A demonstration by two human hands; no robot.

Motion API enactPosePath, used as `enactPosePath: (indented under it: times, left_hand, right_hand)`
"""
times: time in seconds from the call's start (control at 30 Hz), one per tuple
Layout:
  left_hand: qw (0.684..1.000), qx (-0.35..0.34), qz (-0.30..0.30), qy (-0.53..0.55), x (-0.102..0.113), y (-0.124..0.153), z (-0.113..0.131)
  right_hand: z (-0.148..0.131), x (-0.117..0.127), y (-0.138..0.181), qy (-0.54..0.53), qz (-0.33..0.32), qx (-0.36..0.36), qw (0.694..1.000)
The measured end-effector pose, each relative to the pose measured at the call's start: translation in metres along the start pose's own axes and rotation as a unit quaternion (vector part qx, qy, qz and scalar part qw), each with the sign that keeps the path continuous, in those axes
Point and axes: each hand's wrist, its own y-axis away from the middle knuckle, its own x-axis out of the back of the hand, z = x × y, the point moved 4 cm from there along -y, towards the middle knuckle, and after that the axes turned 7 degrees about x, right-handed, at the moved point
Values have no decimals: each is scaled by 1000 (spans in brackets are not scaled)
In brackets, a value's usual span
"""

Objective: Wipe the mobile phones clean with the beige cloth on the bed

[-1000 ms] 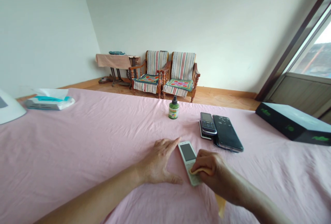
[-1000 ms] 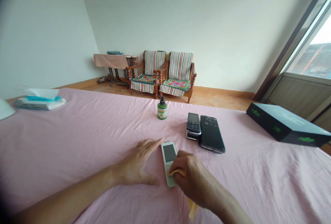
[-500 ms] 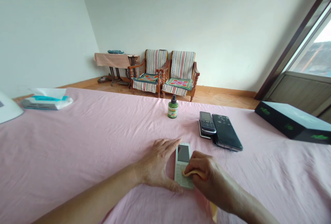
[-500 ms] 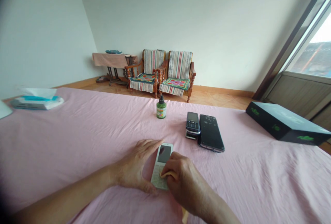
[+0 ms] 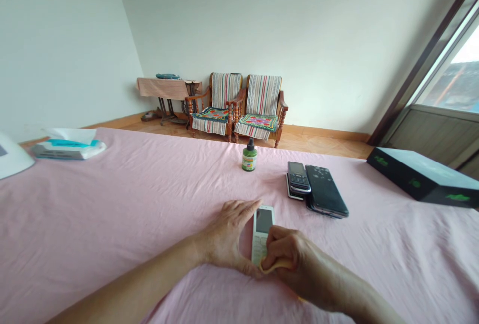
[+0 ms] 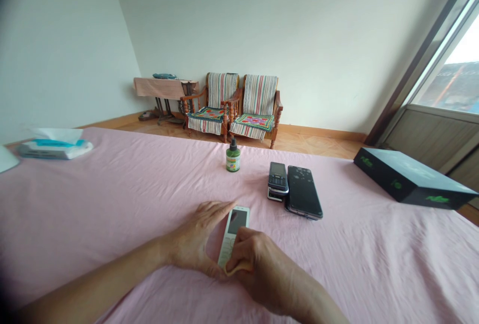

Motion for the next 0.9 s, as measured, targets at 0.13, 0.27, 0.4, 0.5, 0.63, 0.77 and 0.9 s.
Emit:
enactPosePath:
  times: [0.13, 0.27, 0.4, 0.5, 0.63, 0.77, 0.9]
  left_hand:
    - [1000, -3, 6, 4, -1, 1, -1]
    - [1000, 1, -1, 0, -1, 2, -1]
    - [1000, -4, -6, -4, 0, 2, -2]
    - [1000, -1, -14, -9, -1, 3, -3]
    - [1000, -7, -1, 18, 0, 6, -3]
    - [997, -45, 13, 64, 2, 8, 2]
    - [993, -69, 37, 87, 4, 9, 5]
  right_hand:
    - [3, 2, 0, -1, 19, -5, 1000]
    - [7, 9, 1, 11, 9, -16, 1000]
    - [13, 21, 7, 31, -15, -54, 998]
    - [19, 31, 6, 54, 74, -77, 993]
    - [28, 27, 2, 26, 158, -86, 983]
    - [39, 19, 0, -85, 203, -100, 970]
    - [42, 19, 0, -226, 243, -126, 935]
